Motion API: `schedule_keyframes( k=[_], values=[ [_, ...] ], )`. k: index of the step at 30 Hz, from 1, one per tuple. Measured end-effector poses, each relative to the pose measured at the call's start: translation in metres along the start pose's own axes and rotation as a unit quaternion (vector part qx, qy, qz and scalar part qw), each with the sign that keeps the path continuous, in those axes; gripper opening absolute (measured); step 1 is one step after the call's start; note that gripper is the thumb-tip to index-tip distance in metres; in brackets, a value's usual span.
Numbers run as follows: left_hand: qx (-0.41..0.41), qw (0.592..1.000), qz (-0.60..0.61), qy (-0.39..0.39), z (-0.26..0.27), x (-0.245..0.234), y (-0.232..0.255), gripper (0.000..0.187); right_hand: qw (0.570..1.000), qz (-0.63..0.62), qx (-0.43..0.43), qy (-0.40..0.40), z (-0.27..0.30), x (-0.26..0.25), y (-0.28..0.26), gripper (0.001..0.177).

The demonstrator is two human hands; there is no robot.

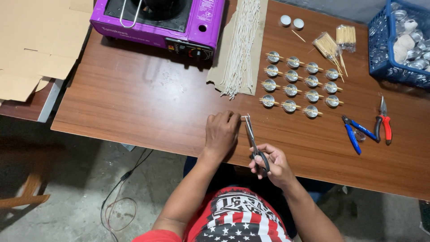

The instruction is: Preparing candle wicks by cutting string to length and attaching metal tabs using scissors and pliers

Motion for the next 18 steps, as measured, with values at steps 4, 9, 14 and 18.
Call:
schedule_keyframes(
  k=[4, 9, 14, 18],
  values=[
    [0.001, 1.0, -0.002, 0.021, 0.001, 0.001, 0.001, 0.012, 1.0, 0.025, -0.004, -0.003, 0.0, 0.004, -0.006, 0.046],
    [0.003, 0.999, 0.019, 0.036, -0.002, -0.003, 0.002, 0.014, 0.998, 0.061, -0.005, -0.011, -0.002, 0.006, -0.004, 0.045],
    [-0.004, 0.999, 0.014, 0.051, -0.004, -0.007, 0.004, 0.011, 0.997, 0.077, -0.016, -0.011, 0.0, 0.013, -0.009, 0.044],
    [-0.013, 0.998, 0.017, 0.061, -0.01, -0.012, 0.005, 0.011, 0.997, 0.072, -0.018, -0.005, -0.002, 0.015, -0.01, 0.044]
  ],
)
Point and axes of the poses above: each hand's wrist, its own z-axis away from the middle knuckle, its own x-axis out of the palm, y = z × x, the point moved 1 cm from there along -z, towards the middle knuckle, and after that the axes turned 13 degrees about y, right-handed, at the moved point
